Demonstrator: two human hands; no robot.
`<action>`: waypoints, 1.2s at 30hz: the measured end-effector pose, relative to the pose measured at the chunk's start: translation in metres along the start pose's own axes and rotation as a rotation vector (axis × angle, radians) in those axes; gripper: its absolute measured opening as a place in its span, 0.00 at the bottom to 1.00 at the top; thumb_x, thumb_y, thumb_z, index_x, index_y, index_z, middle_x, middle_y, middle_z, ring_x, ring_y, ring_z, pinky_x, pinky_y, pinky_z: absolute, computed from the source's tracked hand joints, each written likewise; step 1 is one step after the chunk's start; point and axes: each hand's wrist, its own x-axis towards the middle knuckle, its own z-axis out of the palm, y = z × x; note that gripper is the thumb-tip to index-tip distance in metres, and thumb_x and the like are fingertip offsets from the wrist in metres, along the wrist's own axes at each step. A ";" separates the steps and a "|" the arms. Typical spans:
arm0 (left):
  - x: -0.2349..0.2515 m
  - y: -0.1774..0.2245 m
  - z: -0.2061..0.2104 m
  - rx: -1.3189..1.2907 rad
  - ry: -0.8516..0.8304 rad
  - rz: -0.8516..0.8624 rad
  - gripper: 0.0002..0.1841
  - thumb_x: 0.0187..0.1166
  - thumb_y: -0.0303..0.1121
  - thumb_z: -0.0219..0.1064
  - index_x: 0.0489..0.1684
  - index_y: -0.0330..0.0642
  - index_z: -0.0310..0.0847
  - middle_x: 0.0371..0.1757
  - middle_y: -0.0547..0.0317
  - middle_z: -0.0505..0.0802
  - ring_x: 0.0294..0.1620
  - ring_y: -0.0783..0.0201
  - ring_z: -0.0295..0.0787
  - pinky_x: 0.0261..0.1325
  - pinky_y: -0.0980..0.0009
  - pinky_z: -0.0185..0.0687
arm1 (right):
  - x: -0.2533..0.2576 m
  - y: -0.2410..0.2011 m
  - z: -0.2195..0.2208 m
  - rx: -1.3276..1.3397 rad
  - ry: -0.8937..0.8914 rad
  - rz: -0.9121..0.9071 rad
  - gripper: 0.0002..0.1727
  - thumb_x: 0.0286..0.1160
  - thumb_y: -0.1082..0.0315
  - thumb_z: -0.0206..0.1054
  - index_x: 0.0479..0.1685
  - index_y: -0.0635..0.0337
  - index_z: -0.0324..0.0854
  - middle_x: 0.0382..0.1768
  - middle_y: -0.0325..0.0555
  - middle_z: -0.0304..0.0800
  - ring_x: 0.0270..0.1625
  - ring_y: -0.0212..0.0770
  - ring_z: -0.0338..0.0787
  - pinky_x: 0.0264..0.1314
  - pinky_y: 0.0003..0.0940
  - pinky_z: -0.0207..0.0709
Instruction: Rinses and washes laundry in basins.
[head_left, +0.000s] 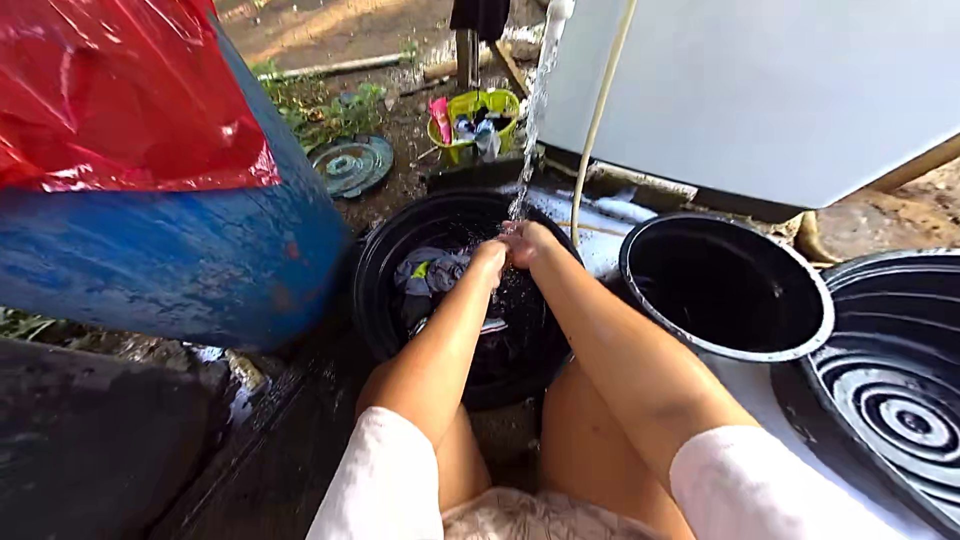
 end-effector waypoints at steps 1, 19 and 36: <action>0.000 0.005 -0.001 -0.018 0.004 -0.018 0.17 0.89 0.26 0.55 0.71 0.31 0.76 0.57 0.46 0.88 0.51 0.61 0.85 0.59 0.63 0.81 | 0.004 0.000 0.000 0.021 -0.009 0.011 0.24 0.93 0.51 0.46 0.77 0.54 0.68 0.52 0.48 0.83 0.44 0.42 0.83 0.45 0.43 0.80; 0.006 0.020 -0.031 -0.061 0.026 -0.103 0.18 0.92 0.33 0.53 0.74 0.35 0.74 0.60 0.47 0.87 0.57 0.59 0.85 0.63 0.63 0.80 | 0.015 -0.001 0.015 0.138 0.071 0.085 0.26 0.93 0.53 0.50 0.83 0.54 0.65 0.67 0.58 0.78 0.56 0.49 0.86 0.55 0.40 0.83; 0.016 -0.119 -0.055 1.298 0.113 -0.239 0.24 0.84 0.33 0.60 0.79 0.35 0.74 0.76 0.33 0.82 0.79 0.38 0.78 0.79 0.40 0.72 | 0.010 0.000 0.010 0.138 0.080 0.084 0.26 0.93 0.52 0.49 0.82 0.57 0.69 0.72 0.59 0.79 0.66 0.53 0.83 0.65 0.50 0.77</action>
